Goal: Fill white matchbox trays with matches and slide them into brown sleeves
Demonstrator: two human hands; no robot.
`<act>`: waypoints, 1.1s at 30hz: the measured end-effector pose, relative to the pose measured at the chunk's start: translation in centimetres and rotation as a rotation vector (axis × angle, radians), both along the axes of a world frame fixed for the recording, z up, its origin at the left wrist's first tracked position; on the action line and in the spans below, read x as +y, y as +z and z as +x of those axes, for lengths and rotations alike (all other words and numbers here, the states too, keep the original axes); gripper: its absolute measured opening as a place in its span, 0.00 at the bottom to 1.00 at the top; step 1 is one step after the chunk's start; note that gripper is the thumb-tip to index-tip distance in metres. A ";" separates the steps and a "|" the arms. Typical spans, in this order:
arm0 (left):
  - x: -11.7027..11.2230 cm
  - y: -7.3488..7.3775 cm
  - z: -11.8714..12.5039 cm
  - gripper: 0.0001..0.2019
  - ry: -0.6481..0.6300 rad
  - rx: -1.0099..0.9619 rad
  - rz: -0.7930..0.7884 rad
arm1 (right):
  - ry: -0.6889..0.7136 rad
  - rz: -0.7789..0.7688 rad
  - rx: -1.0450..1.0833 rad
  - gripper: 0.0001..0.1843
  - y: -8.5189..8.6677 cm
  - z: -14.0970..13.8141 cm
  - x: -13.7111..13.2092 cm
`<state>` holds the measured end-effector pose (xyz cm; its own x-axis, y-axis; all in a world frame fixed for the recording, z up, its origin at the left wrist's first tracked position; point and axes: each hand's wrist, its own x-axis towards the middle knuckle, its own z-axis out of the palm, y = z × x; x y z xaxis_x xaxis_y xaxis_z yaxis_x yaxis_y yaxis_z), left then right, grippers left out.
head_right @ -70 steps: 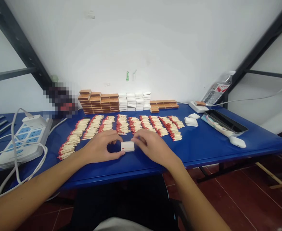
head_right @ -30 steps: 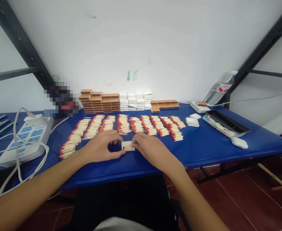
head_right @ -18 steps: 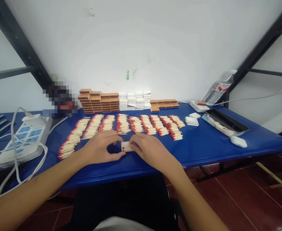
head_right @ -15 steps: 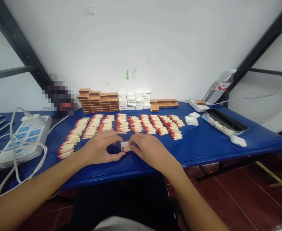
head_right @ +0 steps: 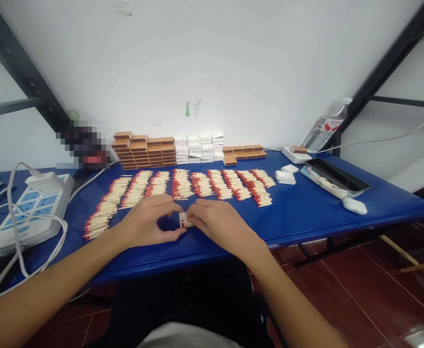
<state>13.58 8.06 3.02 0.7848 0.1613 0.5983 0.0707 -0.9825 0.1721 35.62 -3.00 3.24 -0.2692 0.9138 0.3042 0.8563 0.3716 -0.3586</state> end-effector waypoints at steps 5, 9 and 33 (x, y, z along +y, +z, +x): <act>0.0 0.0 0.0 0.10 -0.005 0.008 -0.006 | -0.011 -0.070 -0.004 0.08 0.1 -0.4 -0.1; 0.1 -0.1 0.0 0.10 0.012 0.026 -0.021 | -0.019 -0.067 0.049 0.08 0.8 0.3 -0.4; 0.5 -0.4 0.0 0.11 0.056 0.106 -0.179 | -0.265 0.017 -0.063 0.08 -1.6 4.6 2.3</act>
<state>13.54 8.52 2.63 0.8290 0.3023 0.4705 0.1510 -0.9311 0.3322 40.24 -0.71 1.66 -0.0405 0.9497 0.3104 0.9448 0.1375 -0.2975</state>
